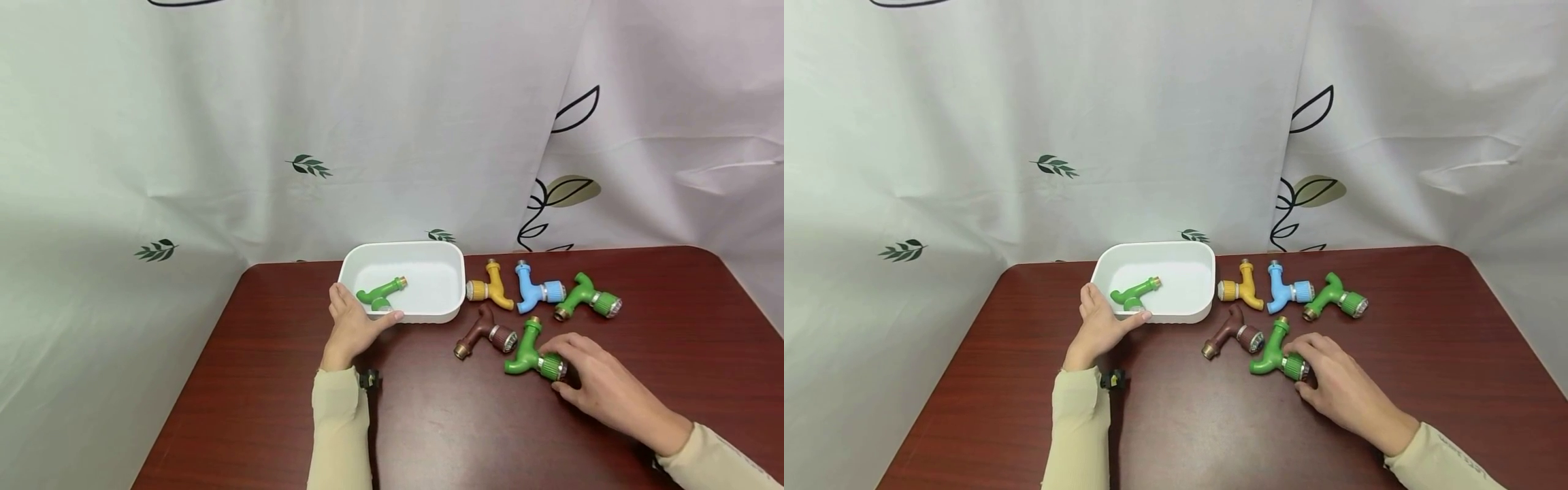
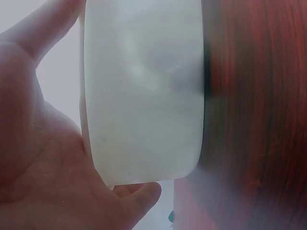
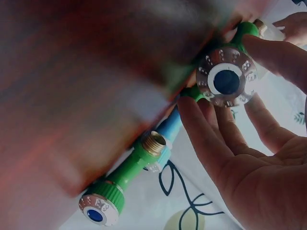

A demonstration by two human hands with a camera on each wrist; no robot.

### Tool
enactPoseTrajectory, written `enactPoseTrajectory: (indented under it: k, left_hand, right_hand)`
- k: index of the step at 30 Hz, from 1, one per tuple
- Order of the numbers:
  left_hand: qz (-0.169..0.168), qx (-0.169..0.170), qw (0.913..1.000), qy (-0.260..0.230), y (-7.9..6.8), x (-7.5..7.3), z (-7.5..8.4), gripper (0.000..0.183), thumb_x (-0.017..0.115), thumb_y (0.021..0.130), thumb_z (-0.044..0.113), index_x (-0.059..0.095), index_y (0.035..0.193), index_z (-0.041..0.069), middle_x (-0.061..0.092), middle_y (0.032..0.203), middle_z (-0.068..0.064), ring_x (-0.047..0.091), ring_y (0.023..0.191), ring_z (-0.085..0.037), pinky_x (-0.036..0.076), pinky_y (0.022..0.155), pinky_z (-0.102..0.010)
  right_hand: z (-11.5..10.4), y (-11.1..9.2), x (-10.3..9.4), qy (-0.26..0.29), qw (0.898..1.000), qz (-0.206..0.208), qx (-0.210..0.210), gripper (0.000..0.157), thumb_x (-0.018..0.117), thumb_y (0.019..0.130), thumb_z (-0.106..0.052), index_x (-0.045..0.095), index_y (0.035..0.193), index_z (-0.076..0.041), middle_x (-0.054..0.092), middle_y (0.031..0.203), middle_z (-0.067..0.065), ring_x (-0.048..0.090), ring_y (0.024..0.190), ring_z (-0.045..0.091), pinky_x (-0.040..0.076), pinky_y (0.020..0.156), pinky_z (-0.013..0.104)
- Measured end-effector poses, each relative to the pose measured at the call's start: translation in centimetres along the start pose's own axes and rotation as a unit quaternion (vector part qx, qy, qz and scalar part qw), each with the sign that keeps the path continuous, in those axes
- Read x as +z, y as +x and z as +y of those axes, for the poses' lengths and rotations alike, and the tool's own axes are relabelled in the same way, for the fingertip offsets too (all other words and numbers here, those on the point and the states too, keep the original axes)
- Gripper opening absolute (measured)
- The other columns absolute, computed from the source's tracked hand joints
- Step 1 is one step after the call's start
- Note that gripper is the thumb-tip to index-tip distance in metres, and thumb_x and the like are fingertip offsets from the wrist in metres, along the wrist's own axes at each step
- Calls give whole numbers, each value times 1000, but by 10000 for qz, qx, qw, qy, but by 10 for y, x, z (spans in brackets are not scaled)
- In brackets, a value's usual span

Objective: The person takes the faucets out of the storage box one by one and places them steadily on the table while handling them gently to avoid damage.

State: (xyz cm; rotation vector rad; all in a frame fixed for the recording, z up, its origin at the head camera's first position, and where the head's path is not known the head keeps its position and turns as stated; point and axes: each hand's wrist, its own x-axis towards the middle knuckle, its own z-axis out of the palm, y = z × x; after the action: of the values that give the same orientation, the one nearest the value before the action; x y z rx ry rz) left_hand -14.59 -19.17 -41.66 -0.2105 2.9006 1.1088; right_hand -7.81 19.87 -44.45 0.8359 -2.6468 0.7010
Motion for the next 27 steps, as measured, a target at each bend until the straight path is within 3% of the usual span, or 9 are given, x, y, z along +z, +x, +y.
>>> enactPoseTrajectory:
  k: [8, 18, 27]
  left_hand:
    - [-2, 14, 10000, 23, 0, 0, 0, 139, 84, 77, 51, -15, 153, -12, -14, 161, -26, 2, 145, -46, 29, 114, -54]
    - [16, 2, 10000, -18, -1, 0, 0, 139, 84, 77, 50, -15, 153, -11, -13, 161, -25, 3, 144, -45, 30, 113, -54]
    - [-53, -23, 10000, -56, -1, 0, 0, 139, 83, 78, 50, -17, 152, -11, -17, 161, -26, -1, 146, -45, 29, 114, -54]
  right_hand:
    - [-6, 6, -7, -78, 9998, 157, -19, 47, 88, 70, -10, 68, 113, -10, 60, 117, 2, 56, 109, 21, 32, 95, 17]
    - [-13, 16, -13, 36, 9997, 227, -31, 63, 85, 73, -12, 59, 130, -8, 57, 125, 4, 52, 115, 24, 27, 100, 16]
    - [-26, 32, -17, 37, 9999, 99, -43, 63, 86, 75, -15, 58, 131, -7, 58, 125, 7, 53, 115, 25, 40, 93, 37]
